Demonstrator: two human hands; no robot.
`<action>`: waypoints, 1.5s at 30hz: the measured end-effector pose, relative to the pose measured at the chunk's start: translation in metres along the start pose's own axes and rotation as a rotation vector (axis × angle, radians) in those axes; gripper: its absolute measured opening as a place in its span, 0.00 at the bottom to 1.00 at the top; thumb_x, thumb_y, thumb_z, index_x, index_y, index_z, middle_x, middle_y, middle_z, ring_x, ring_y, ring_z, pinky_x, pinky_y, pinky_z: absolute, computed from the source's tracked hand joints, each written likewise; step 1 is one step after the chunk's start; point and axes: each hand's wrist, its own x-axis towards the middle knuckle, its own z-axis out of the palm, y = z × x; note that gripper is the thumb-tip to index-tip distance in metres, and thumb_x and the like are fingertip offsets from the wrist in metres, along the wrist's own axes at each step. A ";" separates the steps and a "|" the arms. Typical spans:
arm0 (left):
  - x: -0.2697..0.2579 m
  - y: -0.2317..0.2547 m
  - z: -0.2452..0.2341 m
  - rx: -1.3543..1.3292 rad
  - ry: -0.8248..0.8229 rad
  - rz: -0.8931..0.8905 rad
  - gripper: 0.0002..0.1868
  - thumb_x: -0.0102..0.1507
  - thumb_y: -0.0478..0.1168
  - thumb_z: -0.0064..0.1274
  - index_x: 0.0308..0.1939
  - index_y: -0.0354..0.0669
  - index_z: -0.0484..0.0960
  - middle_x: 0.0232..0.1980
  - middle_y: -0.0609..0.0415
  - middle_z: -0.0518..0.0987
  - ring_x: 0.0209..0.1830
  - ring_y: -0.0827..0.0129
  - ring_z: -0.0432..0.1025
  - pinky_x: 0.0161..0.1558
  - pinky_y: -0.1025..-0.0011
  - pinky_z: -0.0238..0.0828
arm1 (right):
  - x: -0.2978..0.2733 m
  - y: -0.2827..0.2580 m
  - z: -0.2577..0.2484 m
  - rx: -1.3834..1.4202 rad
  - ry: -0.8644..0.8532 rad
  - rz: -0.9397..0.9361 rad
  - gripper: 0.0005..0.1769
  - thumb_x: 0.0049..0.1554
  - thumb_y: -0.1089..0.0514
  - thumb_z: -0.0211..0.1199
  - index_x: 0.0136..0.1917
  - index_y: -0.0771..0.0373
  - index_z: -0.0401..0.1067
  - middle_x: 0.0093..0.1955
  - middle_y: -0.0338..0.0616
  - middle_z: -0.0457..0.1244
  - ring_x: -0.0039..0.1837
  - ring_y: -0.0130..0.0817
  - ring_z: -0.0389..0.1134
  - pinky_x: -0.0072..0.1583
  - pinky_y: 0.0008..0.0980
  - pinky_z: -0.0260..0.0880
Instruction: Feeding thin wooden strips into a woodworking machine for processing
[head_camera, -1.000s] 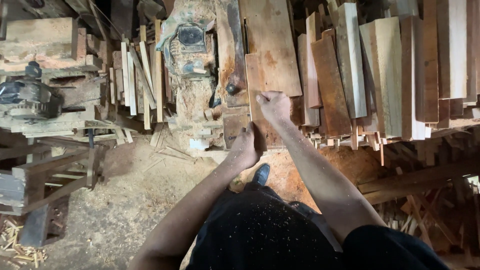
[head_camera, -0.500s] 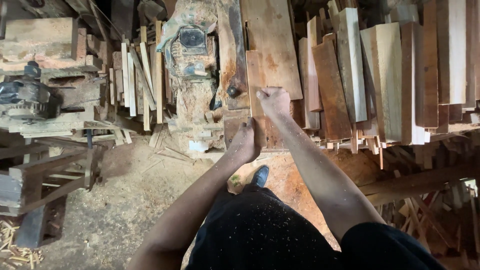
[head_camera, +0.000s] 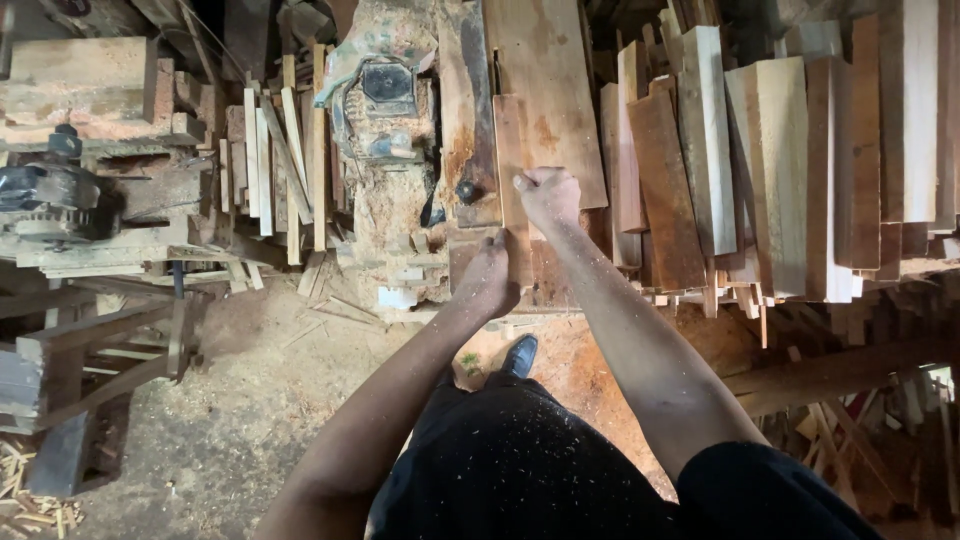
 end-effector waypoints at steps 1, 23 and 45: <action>0.003 0.001 0.001 -0.001 0.001 -0.001 0.44 0.51 0.29 0.59 0.70 0.29 0.57 0.55 0.32 0.71 0.51 0.28 0.75 0.49 0.44 0.79 | 0.000 -0.002 -0.002 -0.001 -0.001 -0.001 0.13 0.54 0.42 0.66 0.51 0.40 0.83 0.46 0.37 0.74 0.53 0.49 0.75 0.57 0.51 0.77; 0.046 -0.003 0.000 0.083 -0.016 0.035 0.45 0.53 0.30 0.59 0.74 0.32 0.58 0.58 0.27 0.70 0.58 0.29 0.73 0.56 0.46 0.76 | -0.021 -0.012 -0.017 -0.037 -0.105 0.062 0.13 0.55 0.43 0.65 0.52 0.42 0.83 0.50 0.46 0.73 0.57 0.57 0.74 0.60 0.54 0.75; 0.077 0.015 -0.036 0.216 -0.011 -0.025 0.45 0.51 0.29 0.57 0.73 0.38 0.62 0.62 0.34 0.69 0.57 0.32 0.75 0.57 0.42 0.73 | 0.028 -0.003 0.004 0.031 -0.029 0.080 0.10 0.52 0.43 0.68 0.48 0.38 0.83 0.44 0.42 0.73 0.53 0.54 0.75 0.55 0.52 0.77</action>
